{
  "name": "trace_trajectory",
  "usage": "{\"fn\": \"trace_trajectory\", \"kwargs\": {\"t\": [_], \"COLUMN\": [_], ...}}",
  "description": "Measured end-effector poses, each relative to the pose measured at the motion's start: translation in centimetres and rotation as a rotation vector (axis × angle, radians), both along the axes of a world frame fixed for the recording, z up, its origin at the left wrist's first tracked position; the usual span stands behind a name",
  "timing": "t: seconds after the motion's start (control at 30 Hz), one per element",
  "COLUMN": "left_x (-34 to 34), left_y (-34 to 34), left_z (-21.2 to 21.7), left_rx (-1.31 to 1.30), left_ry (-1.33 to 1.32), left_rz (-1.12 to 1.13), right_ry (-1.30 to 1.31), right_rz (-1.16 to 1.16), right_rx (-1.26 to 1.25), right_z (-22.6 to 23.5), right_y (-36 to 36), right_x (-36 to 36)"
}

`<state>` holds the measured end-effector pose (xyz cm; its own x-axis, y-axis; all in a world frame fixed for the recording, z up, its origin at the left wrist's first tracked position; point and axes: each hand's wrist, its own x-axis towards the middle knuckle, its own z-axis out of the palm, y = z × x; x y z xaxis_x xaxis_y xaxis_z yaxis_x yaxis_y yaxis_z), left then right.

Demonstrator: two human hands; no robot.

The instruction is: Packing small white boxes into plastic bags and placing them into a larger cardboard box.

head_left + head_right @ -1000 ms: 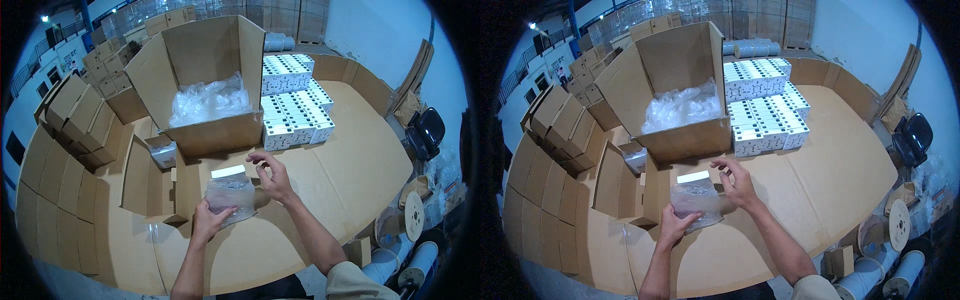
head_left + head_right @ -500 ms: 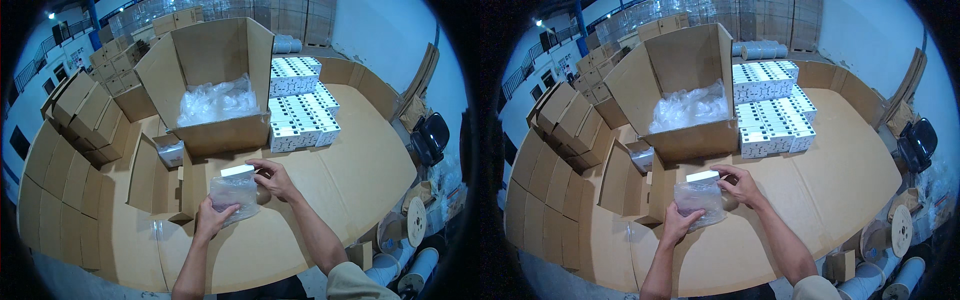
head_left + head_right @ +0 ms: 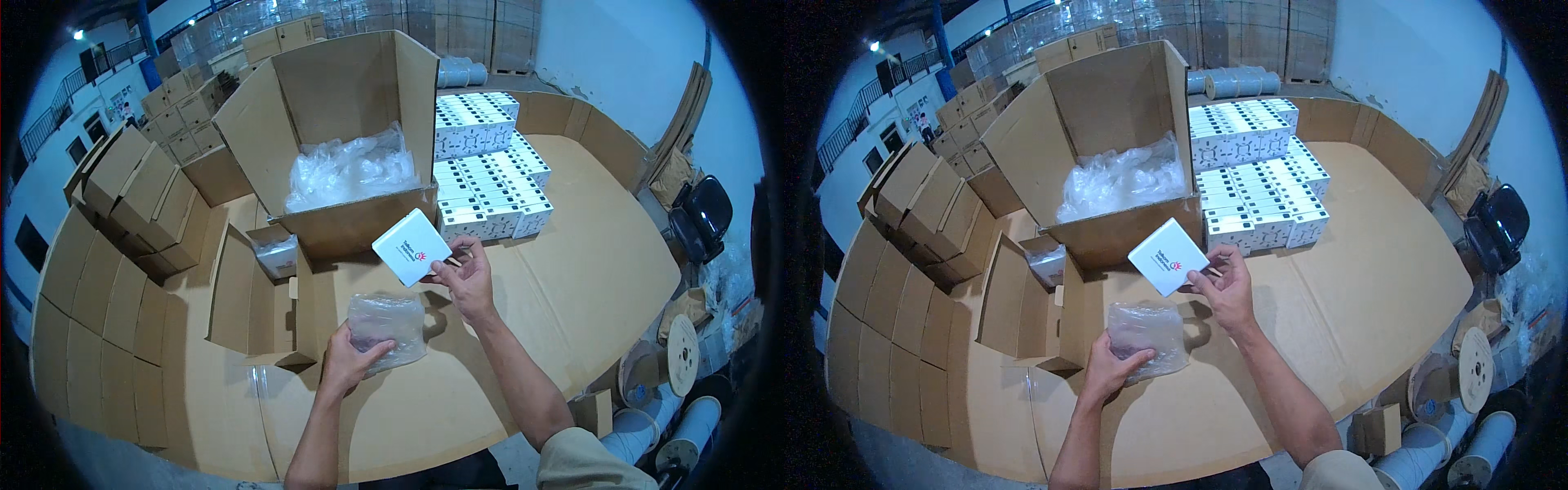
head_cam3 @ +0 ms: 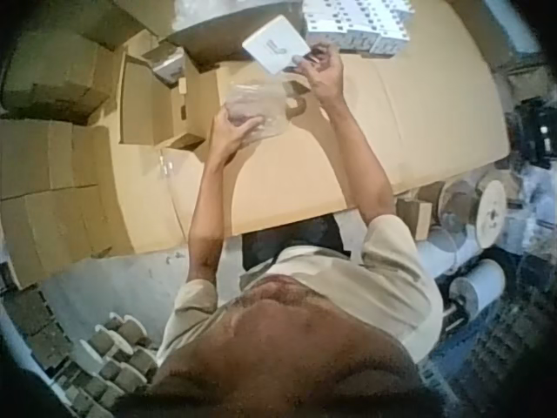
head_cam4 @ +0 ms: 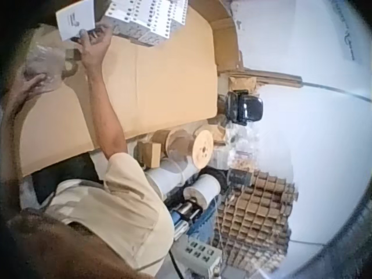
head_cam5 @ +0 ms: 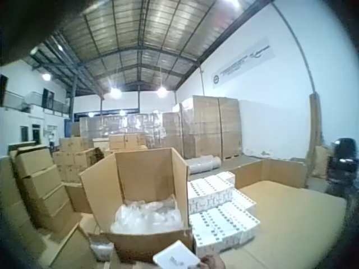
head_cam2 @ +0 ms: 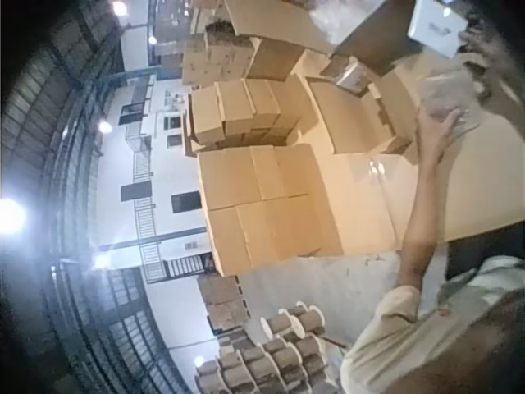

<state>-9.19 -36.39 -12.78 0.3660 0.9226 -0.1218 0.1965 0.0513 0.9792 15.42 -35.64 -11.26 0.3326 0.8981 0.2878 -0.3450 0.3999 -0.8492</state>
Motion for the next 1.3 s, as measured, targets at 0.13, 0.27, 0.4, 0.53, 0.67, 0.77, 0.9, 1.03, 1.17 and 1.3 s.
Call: {"fn": "trace_trajectory", "kwargs": {"t": [0.13, 0.27, 0.4, 0.53, 0.67, 0.77, 0.9, 1.03, 1.17, 1.3], "left_x": [0.0, -0.1, 0.1, -0.1, -0.3, -0.1, -0.2, -0.2, -0.2, -0.2], "left_y": [-0.1, -0.1, -0.1, 0.1, 0.1, -0.1, 0.1, 0.1, 0.2, 0.3], "left_z": [0.1, 0.0, 0.9, 0.5, -0.1, 0.4, 0.0, 0.0, -0.4, -0.3], "left_rx": [0.023, 0.015, -0.02, 0.027, 0.074, 0.047, 0.058, 0.063, 0.073, 0.066], "left_ry": [0.009, -0.038, -0.021, -0.034, 0.019, 0.014, 0.017, 0.09, 0.084, 0.104], "left_rz": [0.003, 0.025, 0.029, 0.041, 0.071, 0.068, 0.057, 0.062, 0.063, 0.077], "right_ry": [-0.005, -0.068, -0.16, -0.172, -0.171, -0.142, -0.105, 0.023, -0.041, -0.178], "right_rz": [0.016, 0.018, 0.036, 0.095, 0.166, 0.228, 0.244, 0.242, 0.231, 0.191], "right_rx": [-0.058, -0.039, -0.049, -0.076, -0.088, -0.137, -0.17, -0.139, -0.142, -0.17], "right_z": [-0.2, -0.9, -1.5, -1.4, -0.7, -0.8, -1.2, -0.7, -0.8, -0.7], "right_y": [-0.1, 0.1, 0.2, 0.1, -0.3, -0.4, -0.2, -0.3, -0.2, -0.3], "right_x": [-0.6, -0.8, -0.5, -0.4, -0.8, -0.7, -0.6, -0.9, -0.7, -0.4]}}
